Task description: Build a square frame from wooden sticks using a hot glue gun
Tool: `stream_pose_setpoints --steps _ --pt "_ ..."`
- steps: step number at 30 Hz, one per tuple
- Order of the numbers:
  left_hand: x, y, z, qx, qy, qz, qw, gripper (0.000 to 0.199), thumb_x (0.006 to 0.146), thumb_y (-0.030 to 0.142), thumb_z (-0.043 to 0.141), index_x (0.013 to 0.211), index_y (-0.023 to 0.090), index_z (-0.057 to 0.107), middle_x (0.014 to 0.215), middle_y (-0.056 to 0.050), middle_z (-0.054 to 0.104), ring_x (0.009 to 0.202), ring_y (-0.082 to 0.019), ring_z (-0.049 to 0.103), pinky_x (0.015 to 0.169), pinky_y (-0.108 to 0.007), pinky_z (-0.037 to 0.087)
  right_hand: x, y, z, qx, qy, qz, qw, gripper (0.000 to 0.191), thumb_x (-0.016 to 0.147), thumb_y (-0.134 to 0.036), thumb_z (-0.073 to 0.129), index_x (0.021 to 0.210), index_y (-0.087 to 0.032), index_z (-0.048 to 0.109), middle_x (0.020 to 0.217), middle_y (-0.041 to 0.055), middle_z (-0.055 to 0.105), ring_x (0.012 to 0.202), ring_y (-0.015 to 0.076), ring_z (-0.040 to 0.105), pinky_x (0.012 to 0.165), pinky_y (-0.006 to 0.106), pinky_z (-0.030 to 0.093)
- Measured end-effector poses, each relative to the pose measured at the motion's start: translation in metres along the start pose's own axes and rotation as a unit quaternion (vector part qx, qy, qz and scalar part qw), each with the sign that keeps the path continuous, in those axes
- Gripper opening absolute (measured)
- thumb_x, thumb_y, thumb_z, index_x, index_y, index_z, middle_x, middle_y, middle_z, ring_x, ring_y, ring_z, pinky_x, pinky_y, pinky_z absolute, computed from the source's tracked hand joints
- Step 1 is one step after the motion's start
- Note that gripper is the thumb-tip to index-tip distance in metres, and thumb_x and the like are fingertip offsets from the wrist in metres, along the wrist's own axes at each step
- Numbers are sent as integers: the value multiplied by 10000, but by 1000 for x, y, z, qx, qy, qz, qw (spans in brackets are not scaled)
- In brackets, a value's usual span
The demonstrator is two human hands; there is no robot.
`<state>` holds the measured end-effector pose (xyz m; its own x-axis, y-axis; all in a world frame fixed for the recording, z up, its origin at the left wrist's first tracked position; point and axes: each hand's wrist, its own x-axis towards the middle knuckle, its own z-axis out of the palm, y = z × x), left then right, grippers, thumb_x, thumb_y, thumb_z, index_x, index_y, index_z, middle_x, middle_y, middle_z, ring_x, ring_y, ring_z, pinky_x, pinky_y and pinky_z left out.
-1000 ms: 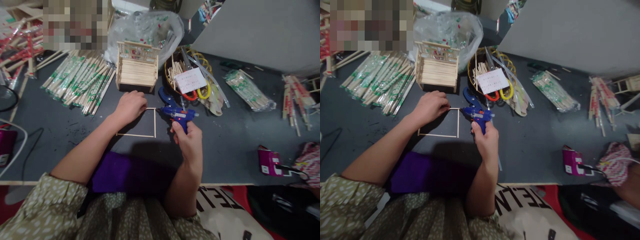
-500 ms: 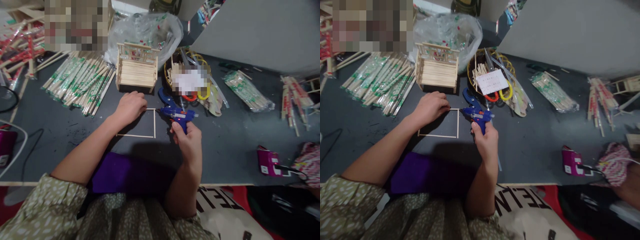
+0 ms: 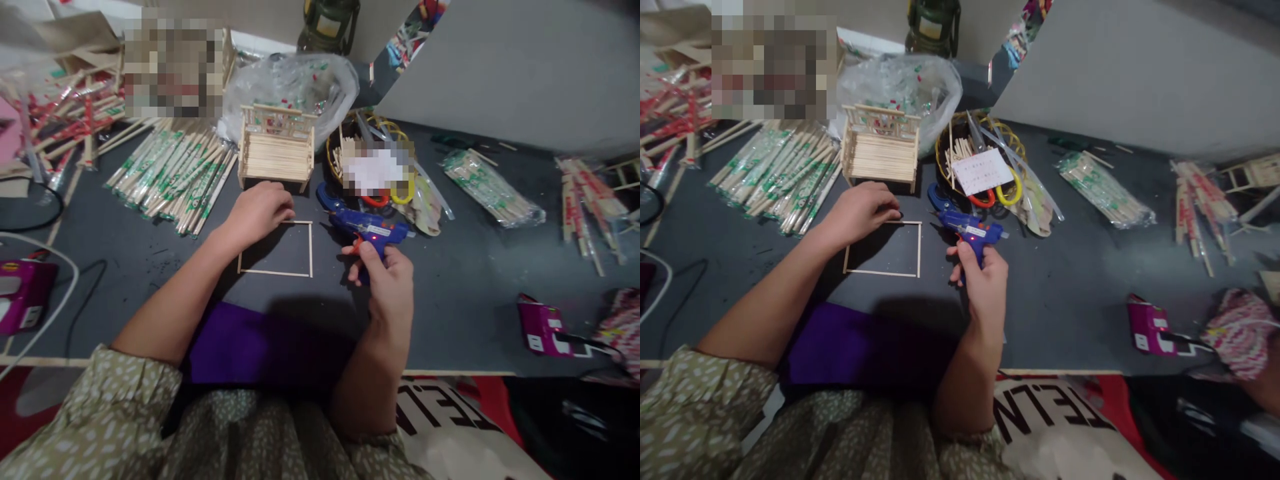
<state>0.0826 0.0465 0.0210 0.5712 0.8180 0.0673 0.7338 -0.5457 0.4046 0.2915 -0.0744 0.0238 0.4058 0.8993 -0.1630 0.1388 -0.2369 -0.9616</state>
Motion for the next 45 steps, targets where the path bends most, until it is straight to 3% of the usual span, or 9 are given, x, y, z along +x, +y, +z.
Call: stream_pose_setpoints --steps 4,7,10,12,18,26,45 --pt "-13 -22 -21 -26 49 -21 998 205 897 254 554 920 170 740 915 -73 706 863 -198 616 777 -315 445 1 -2 2 33 -23 -5 999 369 766 -534 680 838 -177 620 777 40 703 449 72 470 385 213 363" --pt "-35 -39 -30 -23 49 -68 996 199 880 256 566 879 168 744 860 -65 708 790 -186 609 728 -300 441 1 -2 5 53 -26 -9 998 364 746 -525 704 817 -175 632 763 38 701 431 67 453 377 217 355" --pt "-56 -46 -27 -15 37 -120 992 188 870 257 584 892 158 743 844 -66 699 775 -187 607 700 -293 438 1 -2 8 70 -23 -11 997 367 727 -523 725 797 -172 641 738 36 698 416 66 446 373 219 350" --pt "-62 -42 -20 -7 30 -115 993 185 877 249 581 904 164 743 880 -69 687 801 -187 615 709 -291 446 2 -1 9 75 -21 -14 997 377 718 -535 727 793 -176 640 734 34 697 413 65 442 370 219 343" --pt "-54 -27 -2 71 46 -64 994 210 913 267 560 969 204 752 1000 -84 658 901 -210 618 702 -297 455 6 2 11 82 -19 -24 996 394 714 -557 713 807 -185 624 754 35 701 413 63 441 364 215 328" --pt "-53 -29 3 96 53 -52 993 236 938 284 532 937 217 758 959 -82 657 936 -221 607 725 -304 461 8 5 11 92 -20 -32 995 377 737 -550 696 782 -185 612 734 29 700 411 60 442 361 208 323" --pt "-51 -39 10 55 92 -34 994 219 938 291 552 898 195 745 879 -66 645 874 -208 596 741 -302 457 10 9 12 100 -20 -29 994 362 751 -526 723 788 -177 634 679 13 678 410 57 453 350 191 329"
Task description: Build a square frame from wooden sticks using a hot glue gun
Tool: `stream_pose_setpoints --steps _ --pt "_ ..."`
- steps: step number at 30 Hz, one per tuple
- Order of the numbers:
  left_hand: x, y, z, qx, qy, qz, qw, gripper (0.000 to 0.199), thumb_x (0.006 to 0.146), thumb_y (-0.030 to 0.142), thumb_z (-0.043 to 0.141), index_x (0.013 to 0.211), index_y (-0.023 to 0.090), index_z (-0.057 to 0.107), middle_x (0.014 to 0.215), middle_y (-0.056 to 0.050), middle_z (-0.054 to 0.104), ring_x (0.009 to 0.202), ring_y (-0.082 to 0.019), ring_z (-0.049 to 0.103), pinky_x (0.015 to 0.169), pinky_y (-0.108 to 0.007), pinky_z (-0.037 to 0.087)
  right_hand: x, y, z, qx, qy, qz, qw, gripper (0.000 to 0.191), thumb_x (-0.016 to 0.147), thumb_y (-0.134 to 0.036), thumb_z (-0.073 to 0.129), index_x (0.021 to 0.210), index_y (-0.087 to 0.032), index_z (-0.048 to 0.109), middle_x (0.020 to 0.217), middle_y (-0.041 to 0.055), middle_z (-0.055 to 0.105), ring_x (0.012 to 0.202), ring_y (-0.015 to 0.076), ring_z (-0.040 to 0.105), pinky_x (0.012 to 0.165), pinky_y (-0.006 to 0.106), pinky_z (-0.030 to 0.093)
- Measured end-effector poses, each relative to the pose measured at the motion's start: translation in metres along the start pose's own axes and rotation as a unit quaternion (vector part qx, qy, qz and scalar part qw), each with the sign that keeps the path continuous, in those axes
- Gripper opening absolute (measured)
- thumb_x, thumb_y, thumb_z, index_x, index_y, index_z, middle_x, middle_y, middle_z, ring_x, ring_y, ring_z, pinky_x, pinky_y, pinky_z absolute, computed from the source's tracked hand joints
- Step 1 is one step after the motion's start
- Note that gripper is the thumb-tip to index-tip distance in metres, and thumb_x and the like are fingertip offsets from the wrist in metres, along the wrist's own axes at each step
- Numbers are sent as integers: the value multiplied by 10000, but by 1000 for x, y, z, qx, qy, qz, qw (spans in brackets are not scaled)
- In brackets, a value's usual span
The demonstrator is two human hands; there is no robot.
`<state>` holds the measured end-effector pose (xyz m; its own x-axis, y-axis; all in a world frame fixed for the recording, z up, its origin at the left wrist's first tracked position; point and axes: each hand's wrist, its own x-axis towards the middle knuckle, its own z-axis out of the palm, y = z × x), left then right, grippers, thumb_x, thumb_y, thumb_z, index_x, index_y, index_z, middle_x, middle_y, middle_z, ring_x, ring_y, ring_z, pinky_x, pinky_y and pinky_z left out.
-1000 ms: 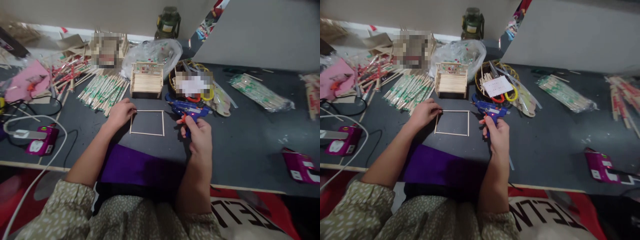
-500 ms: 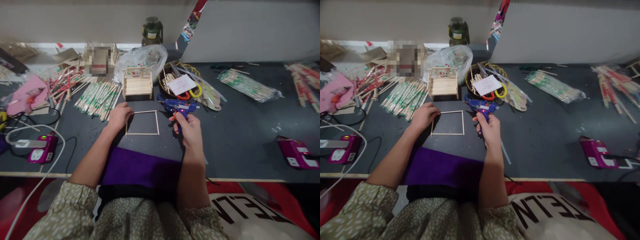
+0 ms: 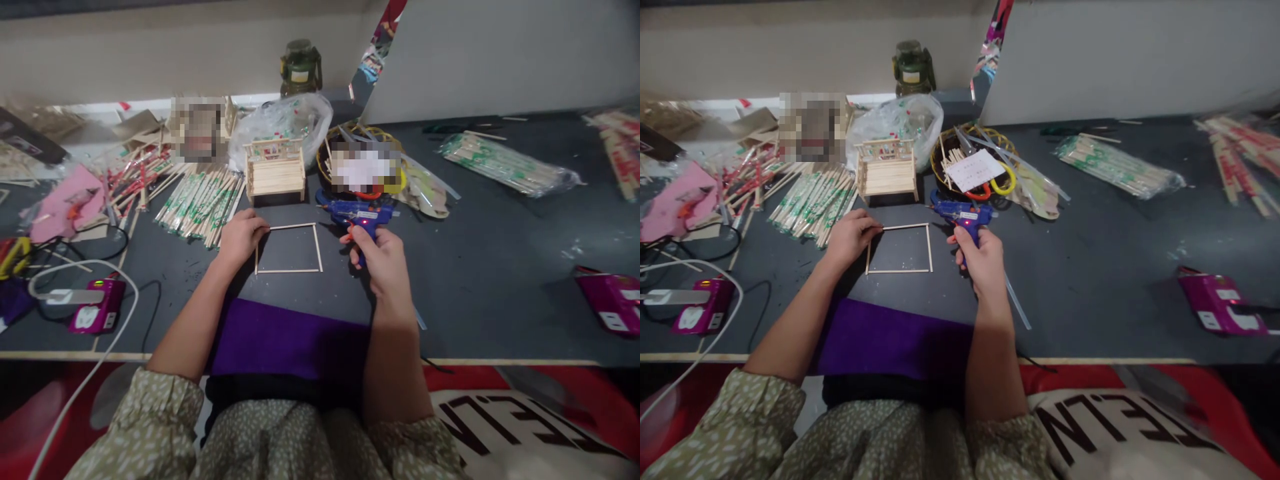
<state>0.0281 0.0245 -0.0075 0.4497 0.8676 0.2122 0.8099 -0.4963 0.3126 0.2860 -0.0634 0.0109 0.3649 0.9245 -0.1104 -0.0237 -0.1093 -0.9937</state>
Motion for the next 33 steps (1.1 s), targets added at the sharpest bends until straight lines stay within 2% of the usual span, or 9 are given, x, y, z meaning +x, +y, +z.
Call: stream_pose_setpoints --steps 8,12,15,17,20,27,30,33 --pt "1 7 -3 -40 -13 -25 999 181 925 267 573 913 183 733 927 -70 643 878 -198 606 757 -294 456 1 2 -1 2 -5 3 1000 360 757 -532 726 804 -185 640 692 15 682 409 56 457 352 194 338" --pt "-6 16 -16 9 -19 -111 994 183 916 299 588 918 161 709 926 -85 669 831 -201 616 714 -292 439 0 1 -1 5 -2 -1 1000 355 753 -522 724 796 -182 629 712 22 689 414 57 465 350 192 339" --pt "-12 23 -27 57 -78 -193 977 272 904 406 595 850 164 707 838 -93 696 775 -224 624 659 -303 414 0 0 0 -3 -4 -4 1000 346 763 -516 712 786 -183 620 671 17 672 415 62 463 350 191 339" --pt "-14 27 -30 75 -126 -217 965 320 893 458 594 817 173 717 809 -99 708 763 -237 633 626 -301 393 0 0 0 -9 -5 -6 1000 339 773 -513 703 786 -186 616 670 15 671 416 62 460 352 191 344" --pt "-12 29 -29 87 -158 -220 959 313 892 447 587 817 181 733 820 -104 723 778 -243 646 615 -300 378 -1 -1 1 -11 -8 -6 1000 333 773 -510 703 805 -192 612 724 20 691 417 57 462 350 187 345" --pt "-12 26 -24 40 -153 -216 964 294 888 423 590 802 183 735 786 -85 713 740 -219 622 607 -290 348 0 -2 0 0 -5 2 1000 367 747 -534 718 759 -179 624 705 31 687 419 59 465 348 188 348" --pt "-11 21 -26 1 -130 -218 967 297 886 424 588 780 177 715 732 -66 682 689 -202 589 592 -289 330 0 -1 0 8 -6 3 1000 390 731 -549 729 770 -176 625 746 44 703 420 58 470 343 189 343" --pt "-5 12 -28 -38 -82 -179 980 187 869 331 613 833 175 710 781 -54 671 711 -184 580 628 -281 366 1 0 0 4 -4 3 1000 385 735 -548 721 755 -174 631 740 45 700 424 59 473 347 191 346"
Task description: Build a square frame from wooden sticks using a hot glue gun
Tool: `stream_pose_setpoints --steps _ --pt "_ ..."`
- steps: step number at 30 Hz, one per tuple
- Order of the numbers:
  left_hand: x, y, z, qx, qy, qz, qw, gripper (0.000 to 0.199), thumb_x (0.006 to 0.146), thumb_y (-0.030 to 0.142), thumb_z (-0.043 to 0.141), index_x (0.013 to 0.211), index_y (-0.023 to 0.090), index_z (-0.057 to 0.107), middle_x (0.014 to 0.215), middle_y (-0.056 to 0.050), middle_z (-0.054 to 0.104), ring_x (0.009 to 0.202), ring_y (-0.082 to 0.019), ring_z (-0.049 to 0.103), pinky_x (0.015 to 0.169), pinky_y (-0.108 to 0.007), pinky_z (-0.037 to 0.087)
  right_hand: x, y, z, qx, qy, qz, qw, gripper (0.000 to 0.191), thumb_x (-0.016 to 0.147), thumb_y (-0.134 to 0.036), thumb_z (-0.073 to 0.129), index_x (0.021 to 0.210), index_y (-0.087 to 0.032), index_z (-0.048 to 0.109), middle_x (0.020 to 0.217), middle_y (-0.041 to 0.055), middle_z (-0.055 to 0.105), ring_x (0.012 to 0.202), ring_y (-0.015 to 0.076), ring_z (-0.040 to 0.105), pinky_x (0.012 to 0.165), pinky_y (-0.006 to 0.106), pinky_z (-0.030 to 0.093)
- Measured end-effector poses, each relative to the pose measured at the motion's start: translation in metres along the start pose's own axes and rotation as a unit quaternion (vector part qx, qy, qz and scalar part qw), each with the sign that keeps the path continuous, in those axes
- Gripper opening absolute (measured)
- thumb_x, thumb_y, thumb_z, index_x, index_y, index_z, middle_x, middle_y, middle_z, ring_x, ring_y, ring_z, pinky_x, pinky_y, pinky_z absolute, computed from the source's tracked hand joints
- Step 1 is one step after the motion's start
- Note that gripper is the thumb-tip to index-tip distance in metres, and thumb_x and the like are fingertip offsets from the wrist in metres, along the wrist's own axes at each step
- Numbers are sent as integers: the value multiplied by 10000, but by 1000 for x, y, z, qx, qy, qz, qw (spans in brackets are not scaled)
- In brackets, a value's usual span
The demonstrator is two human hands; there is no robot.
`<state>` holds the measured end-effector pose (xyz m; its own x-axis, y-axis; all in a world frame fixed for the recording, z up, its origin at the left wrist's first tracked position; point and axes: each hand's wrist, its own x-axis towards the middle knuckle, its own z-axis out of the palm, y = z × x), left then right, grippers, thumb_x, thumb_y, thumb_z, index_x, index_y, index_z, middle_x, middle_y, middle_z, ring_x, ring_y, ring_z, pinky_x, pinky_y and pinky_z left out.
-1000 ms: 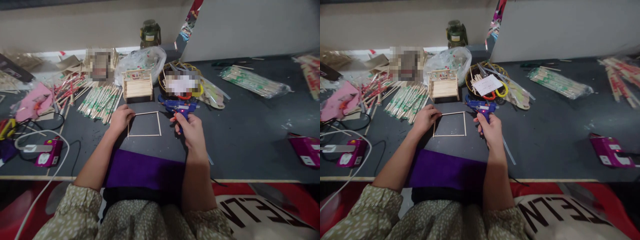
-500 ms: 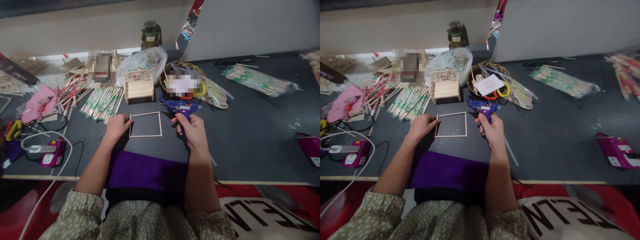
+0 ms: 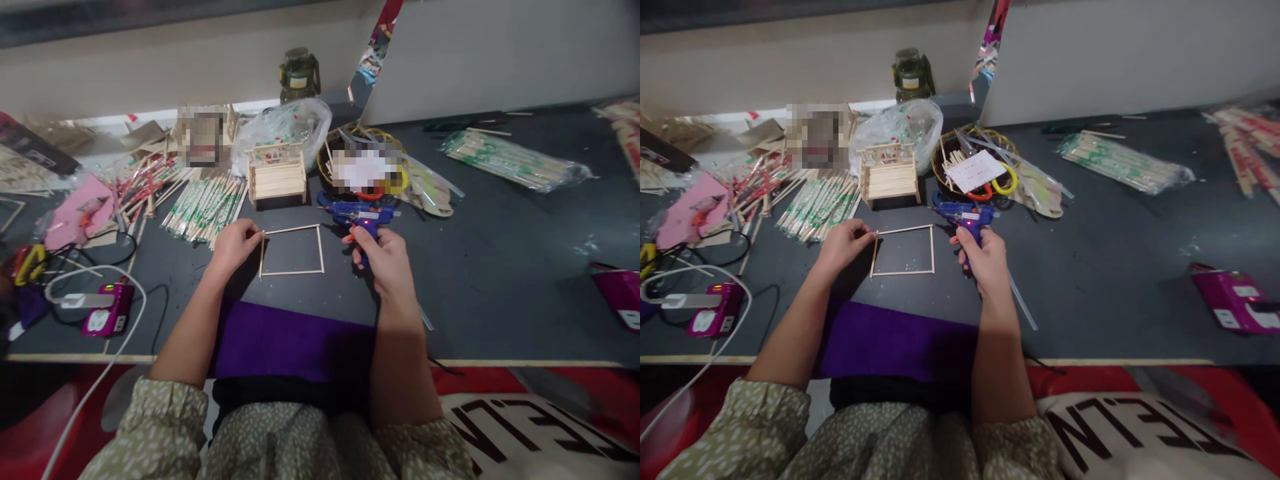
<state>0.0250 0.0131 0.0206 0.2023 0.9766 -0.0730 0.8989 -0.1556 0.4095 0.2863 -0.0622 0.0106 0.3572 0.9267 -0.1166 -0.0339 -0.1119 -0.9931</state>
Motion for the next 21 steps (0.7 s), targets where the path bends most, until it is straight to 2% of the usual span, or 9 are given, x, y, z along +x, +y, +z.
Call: stream_pose_setpoints --steps 4,7,15,21 --pt "13 -5 0 -9 1 103 995 119 843 222 635 905 189 731 890 -52 652 788 -178 596 692 -281 420 0 1 0 -4 0 2 1000 367 744 -533 713 737 -172 642 683 30 679 415 61 459 349 195 345" --pt "17 -4 5 23 -8 140 990 135 867 233 620 918 192 739 904 -55 641 802 -183 603 691 -285 432 0 1 0 1 2 1 1000 349 747 -515 717 745 -174 644 670 23 674 413 61 454 352 195 341" --pt "15 -2 15 114 19 152 982 211 932 273 534 940 205 733 995 -81 654 980 -230 608 746 -305 456 -1 -2 0 -11 2 3 1000 338 765 -512 697 757 -182 628 725 30 691 424 58 462 359 194 351" --pt "13 -2 13 122 18 156 980 217 944 281 519 957 210 724 988 -75 659 947 -220 617 715 -295 443 -1 -1 0 -13 1 -1 1000 356 763 -526 698 815 -184 612 782 40 702 437 58 477 361 192 350"
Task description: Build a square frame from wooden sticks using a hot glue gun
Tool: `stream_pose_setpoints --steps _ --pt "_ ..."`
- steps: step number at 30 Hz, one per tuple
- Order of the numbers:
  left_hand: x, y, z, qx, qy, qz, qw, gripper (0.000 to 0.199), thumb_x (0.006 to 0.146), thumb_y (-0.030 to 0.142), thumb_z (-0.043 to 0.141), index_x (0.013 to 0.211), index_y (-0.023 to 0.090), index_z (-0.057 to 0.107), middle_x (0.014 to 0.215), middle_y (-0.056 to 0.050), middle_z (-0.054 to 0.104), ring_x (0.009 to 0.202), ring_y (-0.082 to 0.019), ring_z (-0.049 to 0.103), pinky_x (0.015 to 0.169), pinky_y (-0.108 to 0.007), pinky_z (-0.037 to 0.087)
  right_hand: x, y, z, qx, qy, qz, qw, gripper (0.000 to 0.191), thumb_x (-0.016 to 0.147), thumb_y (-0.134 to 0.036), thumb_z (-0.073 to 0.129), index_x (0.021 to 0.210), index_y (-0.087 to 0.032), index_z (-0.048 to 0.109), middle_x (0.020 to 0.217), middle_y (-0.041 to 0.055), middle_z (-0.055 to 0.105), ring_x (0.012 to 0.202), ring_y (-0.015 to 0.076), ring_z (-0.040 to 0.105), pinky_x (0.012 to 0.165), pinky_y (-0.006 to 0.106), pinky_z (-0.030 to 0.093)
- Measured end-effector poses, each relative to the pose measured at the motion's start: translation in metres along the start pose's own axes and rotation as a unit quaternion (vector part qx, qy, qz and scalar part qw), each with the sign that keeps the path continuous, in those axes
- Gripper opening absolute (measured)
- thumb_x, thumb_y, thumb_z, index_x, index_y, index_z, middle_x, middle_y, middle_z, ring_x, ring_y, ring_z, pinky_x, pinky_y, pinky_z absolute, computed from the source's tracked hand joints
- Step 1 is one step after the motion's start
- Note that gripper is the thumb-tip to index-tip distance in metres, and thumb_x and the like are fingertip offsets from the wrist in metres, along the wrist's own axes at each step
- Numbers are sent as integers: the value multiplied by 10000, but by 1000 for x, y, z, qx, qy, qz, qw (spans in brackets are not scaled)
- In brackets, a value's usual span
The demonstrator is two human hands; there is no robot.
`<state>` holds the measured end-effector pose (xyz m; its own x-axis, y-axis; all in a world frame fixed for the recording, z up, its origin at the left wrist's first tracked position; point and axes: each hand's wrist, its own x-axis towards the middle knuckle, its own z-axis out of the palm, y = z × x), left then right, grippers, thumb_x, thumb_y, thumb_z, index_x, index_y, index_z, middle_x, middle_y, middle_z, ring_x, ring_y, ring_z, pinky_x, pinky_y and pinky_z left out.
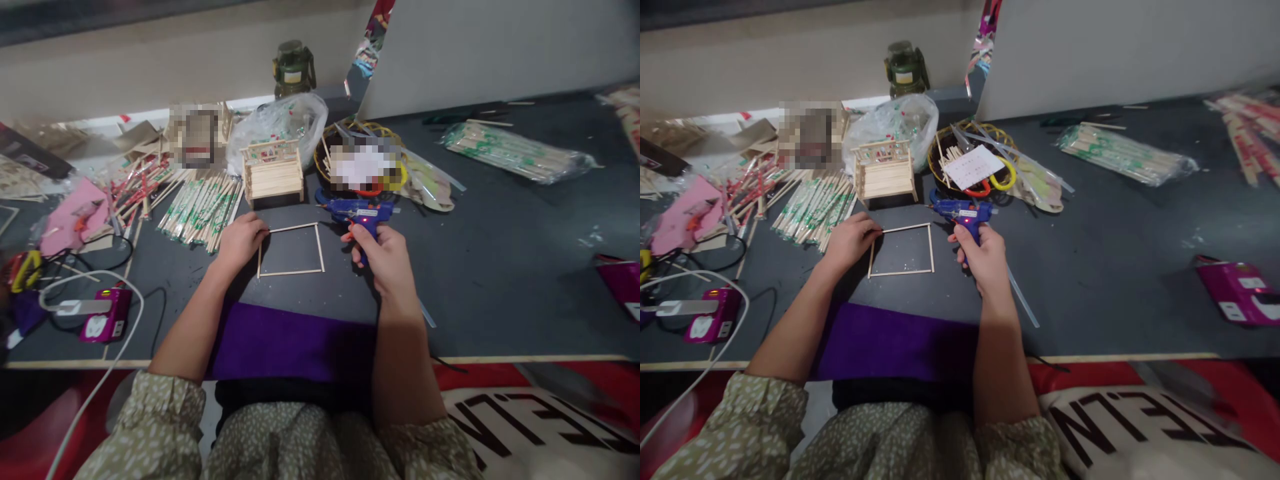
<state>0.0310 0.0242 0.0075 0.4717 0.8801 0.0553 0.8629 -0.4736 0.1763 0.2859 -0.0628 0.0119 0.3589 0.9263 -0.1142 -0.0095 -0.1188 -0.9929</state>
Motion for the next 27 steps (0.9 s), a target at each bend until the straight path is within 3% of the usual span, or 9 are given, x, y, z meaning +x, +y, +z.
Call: stream_pose_setpoints --steps 15,22,27 --pt "-4 -3 -2 -18 2 -9 1000 247 960 269 489 953 201 727 979 -74 671 910 -207 632 712 -294 442 0 1 1 -11 -21 4 1000 423 734 -574 723 858 -180 633 766 35 695 431 63 486 347 194 361" --pt "-5 -2 -3 -22 3 -13 1000 248 959 285 490 947 194 721 973 -78 667 902 -209 625 719 -296 440 1 9 8 -1 -18 46 999 458 715 -604 716 884 -198 589 762 23 675 609 139 680 426 187 494" --pt "-5 -2 -2 -13 6 -15 1000 254 961 292 485 941 198 720 962 -75 666 903 -210 622 708 -295 437 0 12 12 -1 -40 72 997 487 703 -620 721 897 -197 577 775 29 669 675 171 714 465 210 551"
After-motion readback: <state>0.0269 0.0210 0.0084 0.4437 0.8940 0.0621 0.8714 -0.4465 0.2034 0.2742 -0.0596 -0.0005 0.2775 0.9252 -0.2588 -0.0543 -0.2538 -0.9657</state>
